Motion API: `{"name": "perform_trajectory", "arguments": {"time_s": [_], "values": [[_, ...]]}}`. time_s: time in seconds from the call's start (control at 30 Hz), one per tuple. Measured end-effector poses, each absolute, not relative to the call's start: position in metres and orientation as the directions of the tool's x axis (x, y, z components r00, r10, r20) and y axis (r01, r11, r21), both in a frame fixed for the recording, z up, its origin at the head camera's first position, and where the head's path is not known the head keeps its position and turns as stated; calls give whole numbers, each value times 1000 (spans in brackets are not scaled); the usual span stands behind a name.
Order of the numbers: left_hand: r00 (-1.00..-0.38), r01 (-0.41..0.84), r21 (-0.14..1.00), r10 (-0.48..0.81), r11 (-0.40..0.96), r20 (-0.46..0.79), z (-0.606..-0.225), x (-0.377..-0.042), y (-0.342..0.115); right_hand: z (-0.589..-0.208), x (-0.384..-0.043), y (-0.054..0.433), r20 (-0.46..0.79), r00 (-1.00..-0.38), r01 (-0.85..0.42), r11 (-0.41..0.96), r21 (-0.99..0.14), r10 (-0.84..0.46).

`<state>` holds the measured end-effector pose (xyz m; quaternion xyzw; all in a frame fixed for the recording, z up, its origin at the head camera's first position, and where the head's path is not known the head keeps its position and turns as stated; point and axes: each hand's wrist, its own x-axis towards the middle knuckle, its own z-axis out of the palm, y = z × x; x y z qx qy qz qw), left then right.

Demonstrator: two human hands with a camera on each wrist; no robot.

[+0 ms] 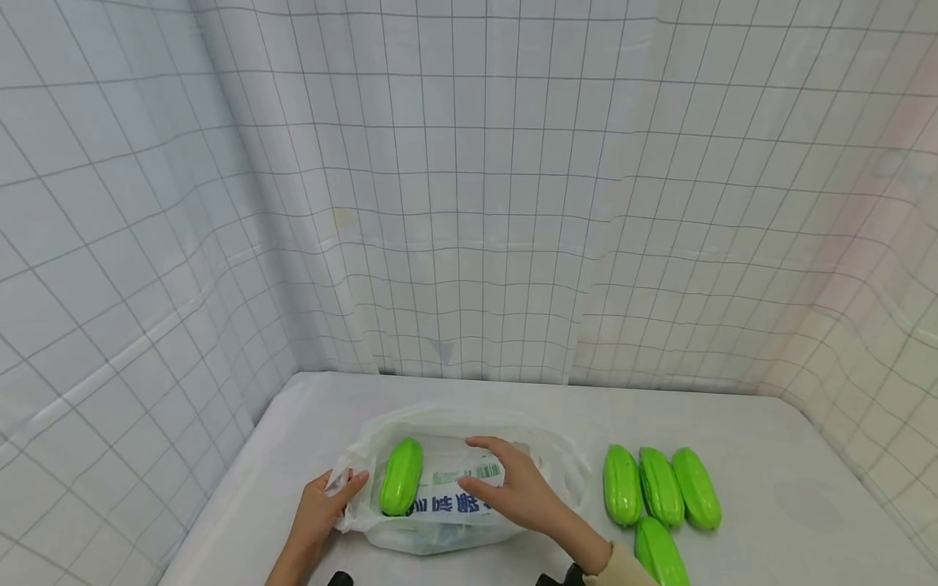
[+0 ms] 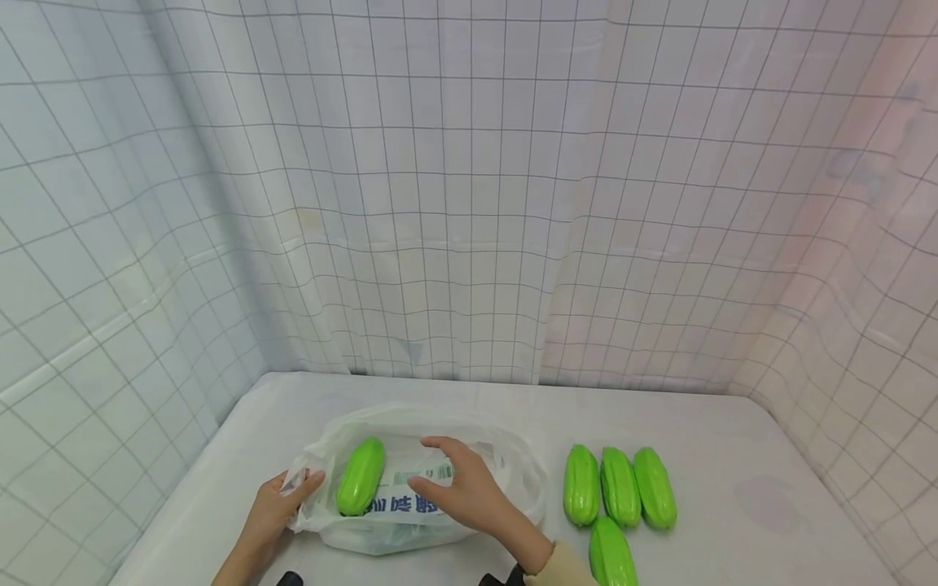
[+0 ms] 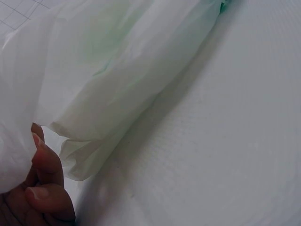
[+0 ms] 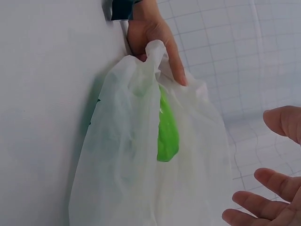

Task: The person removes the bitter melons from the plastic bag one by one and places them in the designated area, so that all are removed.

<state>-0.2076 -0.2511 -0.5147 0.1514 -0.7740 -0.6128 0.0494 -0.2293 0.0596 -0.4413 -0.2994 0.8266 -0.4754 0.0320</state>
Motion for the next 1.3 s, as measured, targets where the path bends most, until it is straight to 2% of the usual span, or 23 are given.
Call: {"name": "perform_trajectory", "arguments": {"time_s": [0.37, 0.87, 1.07, 1.3], "values": [[-947, -194, 956, -297, 221, -124, -514, -209, -250, -441, -239, 39, 183, -804, -438, 355, -826, -566], [-947, -199, 959, -293, 204, -134, -518, -211, -252, -448, -249, 9, 144, -774, -469, 405, -785, -617], [-944, -210, 961, -291, 178, -153, -517, -210, -252, -452, -250, -3, 96, -790, -438, 448, -779, -606], [-947, -185, 960, -298, 212, -117, -516, -210, -250, -461, -254, -14, 79, -807, -422, 478, -770, -586]]}}
